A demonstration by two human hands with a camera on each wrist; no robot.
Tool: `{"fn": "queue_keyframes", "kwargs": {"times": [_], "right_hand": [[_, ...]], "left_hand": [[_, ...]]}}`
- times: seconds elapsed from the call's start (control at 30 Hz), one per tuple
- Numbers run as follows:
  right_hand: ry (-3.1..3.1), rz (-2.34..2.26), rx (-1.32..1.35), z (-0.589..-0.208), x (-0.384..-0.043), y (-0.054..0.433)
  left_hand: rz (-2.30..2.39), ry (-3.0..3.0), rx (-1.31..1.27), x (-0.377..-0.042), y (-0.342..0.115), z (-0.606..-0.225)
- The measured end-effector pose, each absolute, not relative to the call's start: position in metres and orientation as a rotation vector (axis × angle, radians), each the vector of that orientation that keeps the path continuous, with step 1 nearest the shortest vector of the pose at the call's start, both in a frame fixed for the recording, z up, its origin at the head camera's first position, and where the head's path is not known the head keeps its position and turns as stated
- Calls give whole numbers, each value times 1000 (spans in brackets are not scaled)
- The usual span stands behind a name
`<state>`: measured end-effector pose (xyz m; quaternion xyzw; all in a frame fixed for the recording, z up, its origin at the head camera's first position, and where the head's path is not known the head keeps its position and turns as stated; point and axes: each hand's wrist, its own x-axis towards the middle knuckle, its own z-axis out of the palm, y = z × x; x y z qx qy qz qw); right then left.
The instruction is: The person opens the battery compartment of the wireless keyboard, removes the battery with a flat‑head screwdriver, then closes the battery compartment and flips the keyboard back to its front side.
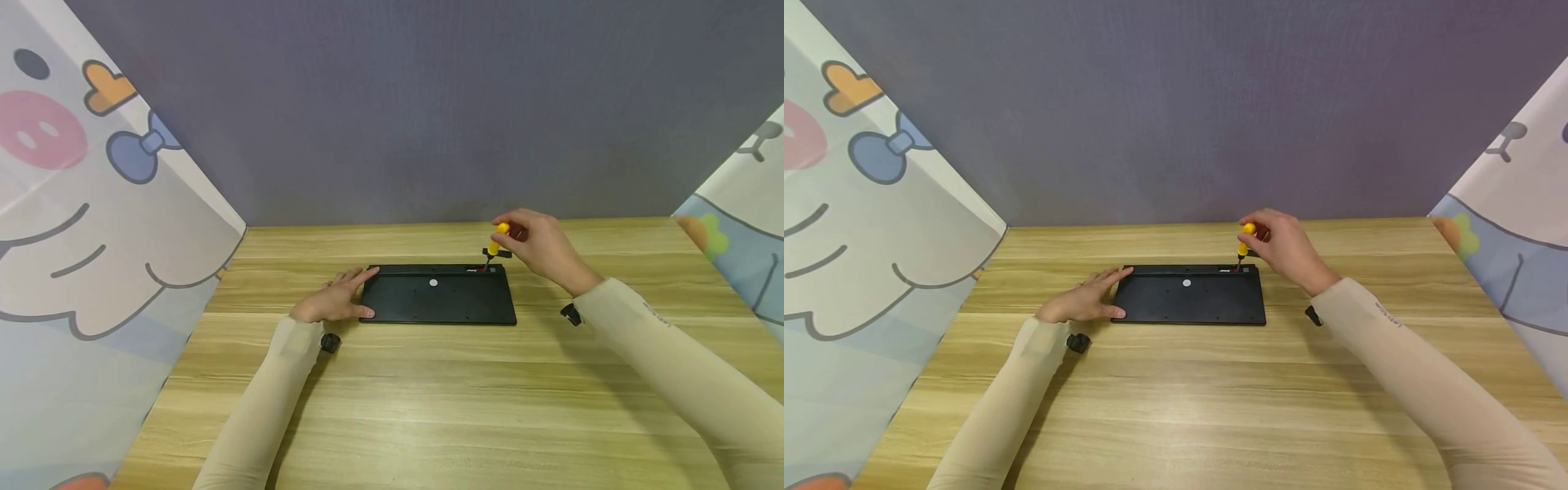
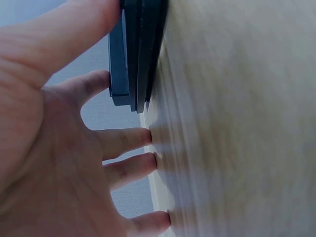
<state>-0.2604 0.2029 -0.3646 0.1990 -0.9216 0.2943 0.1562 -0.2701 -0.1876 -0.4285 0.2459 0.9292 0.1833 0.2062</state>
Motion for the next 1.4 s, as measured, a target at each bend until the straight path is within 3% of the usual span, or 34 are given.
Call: {"fn": "queue_keyframes", "kwargs": {"times": [1.4], "right_hand": [[-2704,979,322,-386,-258,232]], "left_hand": [[505,2601,691,-270,-187,-427]]}}
